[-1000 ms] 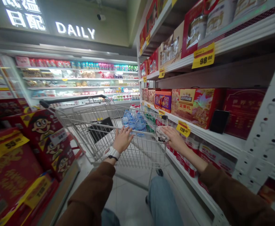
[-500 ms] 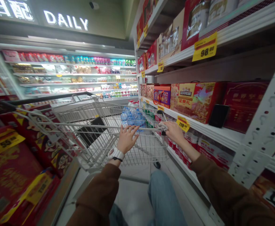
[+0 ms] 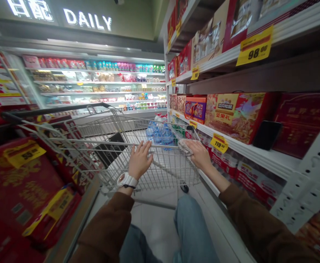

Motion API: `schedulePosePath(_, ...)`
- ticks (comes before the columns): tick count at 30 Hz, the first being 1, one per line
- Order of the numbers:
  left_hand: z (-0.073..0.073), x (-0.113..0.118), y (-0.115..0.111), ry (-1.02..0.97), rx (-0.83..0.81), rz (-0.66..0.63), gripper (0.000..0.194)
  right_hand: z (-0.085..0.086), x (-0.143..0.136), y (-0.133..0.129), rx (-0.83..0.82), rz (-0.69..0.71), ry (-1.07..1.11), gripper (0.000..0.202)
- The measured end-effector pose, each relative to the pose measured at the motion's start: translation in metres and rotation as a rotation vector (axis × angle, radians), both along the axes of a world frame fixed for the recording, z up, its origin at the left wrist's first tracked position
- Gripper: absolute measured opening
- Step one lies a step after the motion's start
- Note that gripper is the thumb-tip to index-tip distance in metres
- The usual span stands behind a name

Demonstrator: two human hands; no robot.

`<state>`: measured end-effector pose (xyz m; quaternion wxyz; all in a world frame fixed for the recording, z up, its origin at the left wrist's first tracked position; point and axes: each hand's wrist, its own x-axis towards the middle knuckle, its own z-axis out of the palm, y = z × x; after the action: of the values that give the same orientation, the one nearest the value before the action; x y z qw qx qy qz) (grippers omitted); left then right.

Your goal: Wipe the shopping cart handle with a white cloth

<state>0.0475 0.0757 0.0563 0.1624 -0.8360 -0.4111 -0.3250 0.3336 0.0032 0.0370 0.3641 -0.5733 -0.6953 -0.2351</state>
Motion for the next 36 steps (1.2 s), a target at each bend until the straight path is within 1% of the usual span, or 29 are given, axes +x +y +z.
schedulePosePath(2, 0.003, -0.026, 0.006, -0.067, 0.031, 0.096, 0.054, 0.001, 0.011, 0.0, 0.007, 0.005, 0.009, 0.066)
schedulePosePath(4, 0.008, -0.05, 0.01, -0.108, 0.036, 0.171, 0.054, 0.001, 0.016, 0.002, 0.012, -0.003, 0.028, 0.063)
schedulePosePath(6, 0.014, -0.067, 0.012, -0.088, 0.019, 0.196, 0.053, 0.0, 0.016, 0.005, 0.024, -0.032, 0.054, 0.062)
schedulePosePath(8, 0.019, -0.074, 0.011, -0.031, 0.003, 0.186, 0.053, -0.002, 0.013, 0.008, 0.046, -0.098, 0.092, 0.062)
schedulePosePath(11, 0.021, -0.07, 0.007, 0.022, 0.003, 0.18, 0.055, -0.006, -0.001, 0.011, 0.068, -0.205, 0.153, 0.061)
schedulePosePath(14, 0.019, -0.059, 0.004, 0.017, 0.005, 0.183, 0.057, -0.006, -0.033, 0.018, 0.077, -0.228, 0.195, 0.064)
schedulePosePath(16, 0.018, -0.053, 0.002, 0.007, 0.008, 0.182, 0.057, -0.002, -0.063, 0.024, 0.066, -0.188, 0.208, 0.067)
schedulePosePath(19, 0.017, -0.049, -0.001, 0.001, 0.014, 0.184, 0.056, 0.007, -0.109, 0.034, 0.01, -0.066, 0.175, 0.071)
schedulePosePath(21, 0.018, -0.049, -0.005, 0.0, 0.016, 0.177, 0.055, 0.011, -0.127, 0.037, -0.008, 0.021, 0.118, 0.074)
schedulePosePath(22, 0.018, -0.05, -0.006, 0.0, 0.018, 0.172, 0.055, 0.012, -0.129, 0.037, -0.008, 0.057, 0.091, 0.075)
schedulePosePath(24, 0.018, -0.05, -0.01, -0.001, 0.022, 0.16, 0.055, 0.009, -0.117, 0.034, 0.008, 0.101, 0.052, 0.079)
schedulePosePath(26, 0.017, -0.05, -0.013, -0.005, 0.029, 0.152, 0.055, 0.003, -0.089, 0.028, 0.038, 0.105, 0.038, 0.082)
schedulePosePath(30, 0.012, -0.044, -0.017, -0.028, 0.036, 0.14, 0.058, -0.014, -0.014, 0.013, 0.094, -0.006, 0.095, 0.081)
schedulePosePath(32, 0.01, -0.038, -0.019, -0.042, 0.041, 0.131, 0.058, -0.019, 0.016, 0.007, 0.118, -0.079, 0.149, 0.078)
schedulePosePath(34, 0.007, -0.031, -0.022, -0.059, 0.047, 0.122, 0.059, -0.021, 0.029, 0.007, 0.143, -0.142, 0.204, 0.074)
schedulePosePath(36, 0.004, -0.024, -0.025, -0.081, 0.052, 0.119, 0.06, -0.019, 0.024, 0.01, 0.167, -0.174, 0.246, 0.07)
